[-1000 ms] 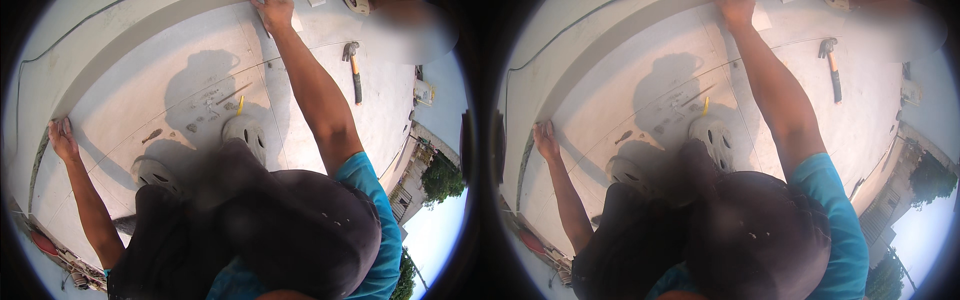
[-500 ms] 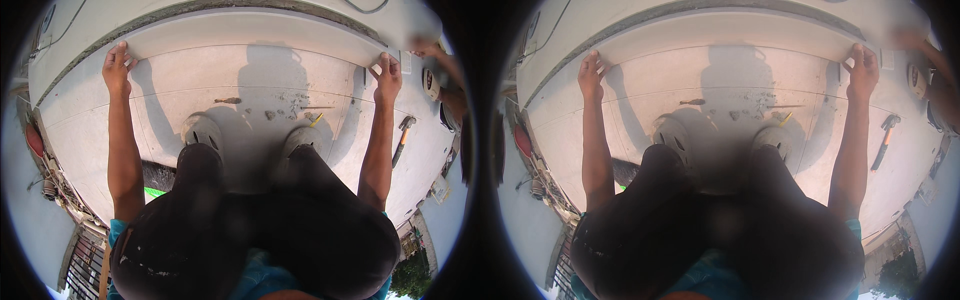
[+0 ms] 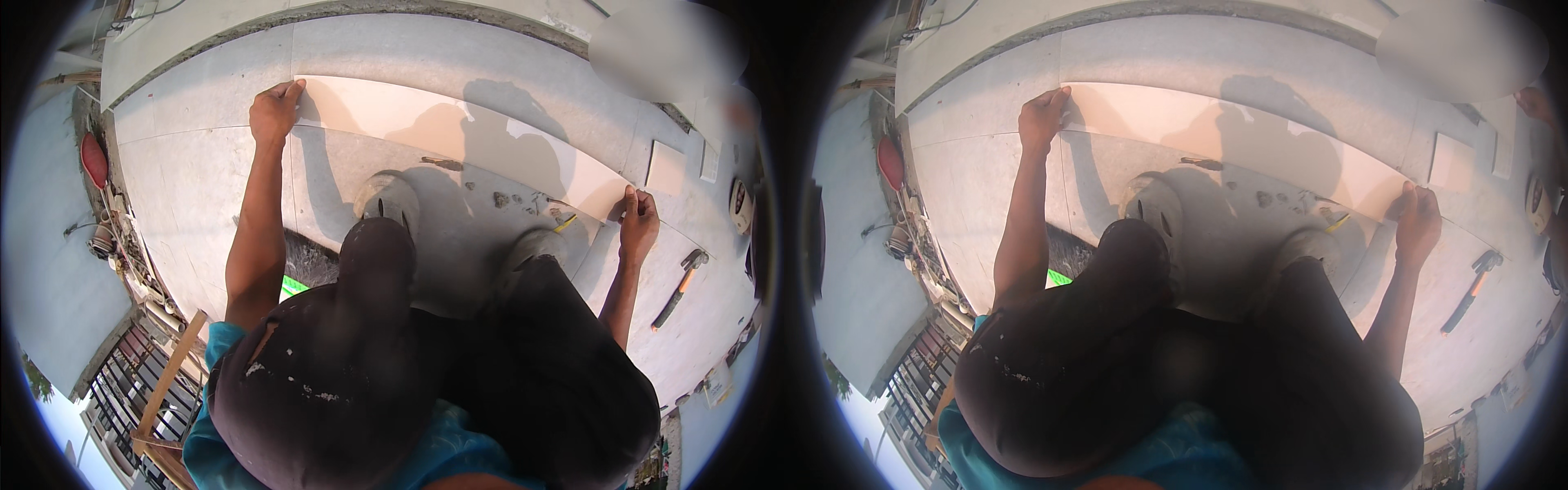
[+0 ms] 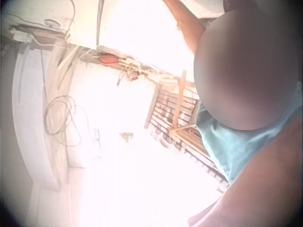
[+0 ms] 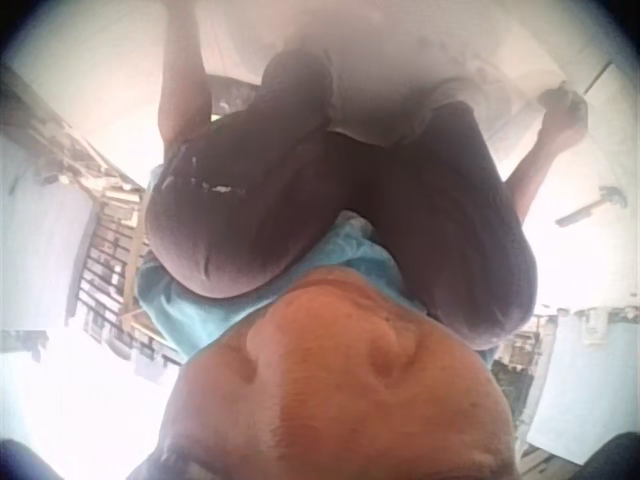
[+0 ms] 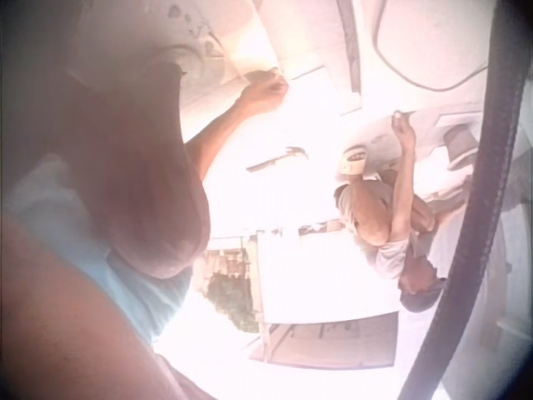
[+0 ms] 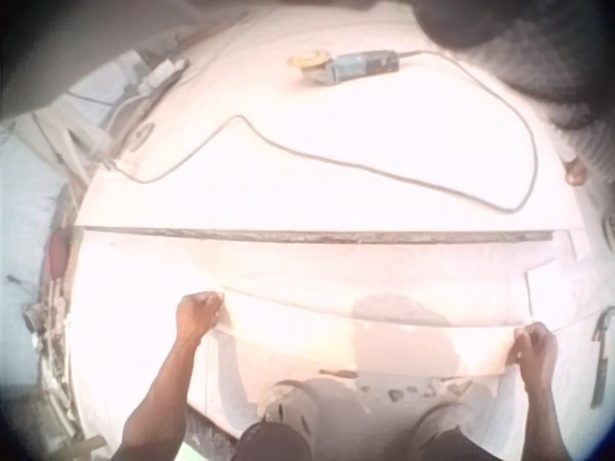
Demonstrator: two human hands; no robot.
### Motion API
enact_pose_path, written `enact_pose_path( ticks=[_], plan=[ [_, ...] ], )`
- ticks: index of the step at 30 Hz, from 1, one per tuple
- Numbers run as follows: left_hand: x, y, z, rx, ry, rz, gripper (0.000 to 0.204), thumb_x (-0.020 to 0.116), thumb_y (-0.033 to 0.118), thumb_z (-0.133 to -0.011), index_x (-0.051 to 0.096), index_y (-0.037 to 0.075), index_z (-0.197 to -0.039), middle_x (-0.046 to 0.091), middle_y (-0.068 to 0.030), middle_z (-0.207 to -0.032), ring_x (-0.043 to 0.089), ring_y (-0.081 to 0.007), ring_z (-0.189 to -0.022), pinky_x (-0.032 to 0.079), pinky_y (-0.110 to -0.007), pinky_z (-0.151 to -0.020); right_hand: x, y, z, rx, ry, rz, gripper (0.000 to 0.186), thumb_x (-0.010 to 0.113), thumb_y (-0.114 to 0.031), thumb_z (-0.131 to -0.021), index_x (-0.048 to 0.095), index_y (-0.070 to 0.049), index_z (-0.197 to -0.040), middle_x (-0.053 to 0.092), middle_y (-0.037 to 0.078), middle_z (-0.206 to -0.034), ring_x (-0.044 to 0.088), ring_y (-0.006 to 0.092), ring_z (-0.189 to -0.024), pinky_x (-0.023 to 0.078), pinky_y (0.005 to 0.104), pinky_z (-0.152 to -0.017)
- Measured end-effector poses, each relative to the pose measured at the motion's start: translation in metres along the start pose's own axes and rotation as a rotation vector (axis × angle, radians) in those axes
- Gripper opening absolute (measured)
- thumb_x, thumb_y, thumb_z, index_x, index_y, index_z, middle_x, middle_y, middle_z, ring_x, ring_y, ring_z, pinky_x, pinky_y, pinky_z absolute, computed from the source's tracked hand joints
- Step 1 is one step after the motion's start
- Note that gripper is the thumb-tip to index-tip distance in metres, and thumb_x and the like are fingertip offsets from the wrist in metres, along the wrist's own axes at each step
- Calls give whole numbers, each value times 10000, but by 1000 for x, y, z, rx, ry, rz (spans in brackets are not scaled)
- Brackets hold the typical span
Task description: The person uses a manual tile cutter to score and snap a ceramic tile. They then carry the cut tile to the floor, position it against the wall, and use an angle grinder to trim the edge for a precise fit.
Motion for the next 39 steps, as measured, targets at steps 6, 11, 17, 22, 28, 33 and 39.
enact_pose_path(
  ticks=[6,11,17,22,28,33,39],
  plan=[
    [2,7,2,37,-29,-201,378,627,528,-877,775,232,-1061,750,-75,-912,711,-278,-889,543,-367,-804,9,13,6,16,-27,123,387,667,-399,-920,720,-21,-987,698,130,-826,652,235,-763,490,347,-723],
    [-1,45,-2,27,-161,-290,449,577,496,-934,738,133,-1142,729,-131,-1063,692,-298,-995,543,-389,-821,11,36,3,-235,150,124,355,735,-355,-903,726,-2,-926,584,5,-628,470,85,-534,382,259,-488],
    [22,112,-8,-132,-401,1647,511,455,248,-1054,367,-154,-1357,538,-266,-1298,605,-371,-1143,537,-468,-1003,14,31,4,10,-13,109,368,719,-337,-894,706,14,-1006,716,163,-1048,672,297,-983,503,369,-876],
    [30,110,-38,-146,-296,1667,590,393,248,-1071,170,-138,-1457,295,-272,-1511,371,-386,-1393,417,-497,-1149,15,24,6,-234,111,19,281,738,-287,-912,694,-11,-891,538,-32,-633,448,67,-567,370,236,-536],
    [36,159,-24,-133,-237,1721,568,476,150,-1042,199,-141,-1443,287,-291,-1498,363,-389,-1393,421,-497,-1145,0,16,11,-64,139,7,246,733,-252,-915,684,-11,-905,586,-10,-651,471,67,-568,384,240,-527],
    [13,65,-50,-192,1,1672,452,580,111,-989,415,-118,-1342,468,-239,-1373,499,-317,-1302,448,-409,-1136,27,-10,17,-111,37,-41,183,739,-141,-827,641,-18,-922,673,170,-917,660,341,-825,515,415,-748],
    [43,101,-50,-218,-31,1709,475,563,84,-992,371,-128,-1370,436,-218,-1406,462,-297,-1328,424,-388,-1151,-3,1,15,-153,135,-35,221,745,-179,-805,632,-67,-959,660,138,-872,657,340,-808,514,443,-720]
  ],
)
Point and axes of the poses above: each hand's wrist, its own z-axis away from the middle knuckle, its own x-axis out of the palm, y = z × x, the point moved 7 cm from there along -z, towards the middle knuckle
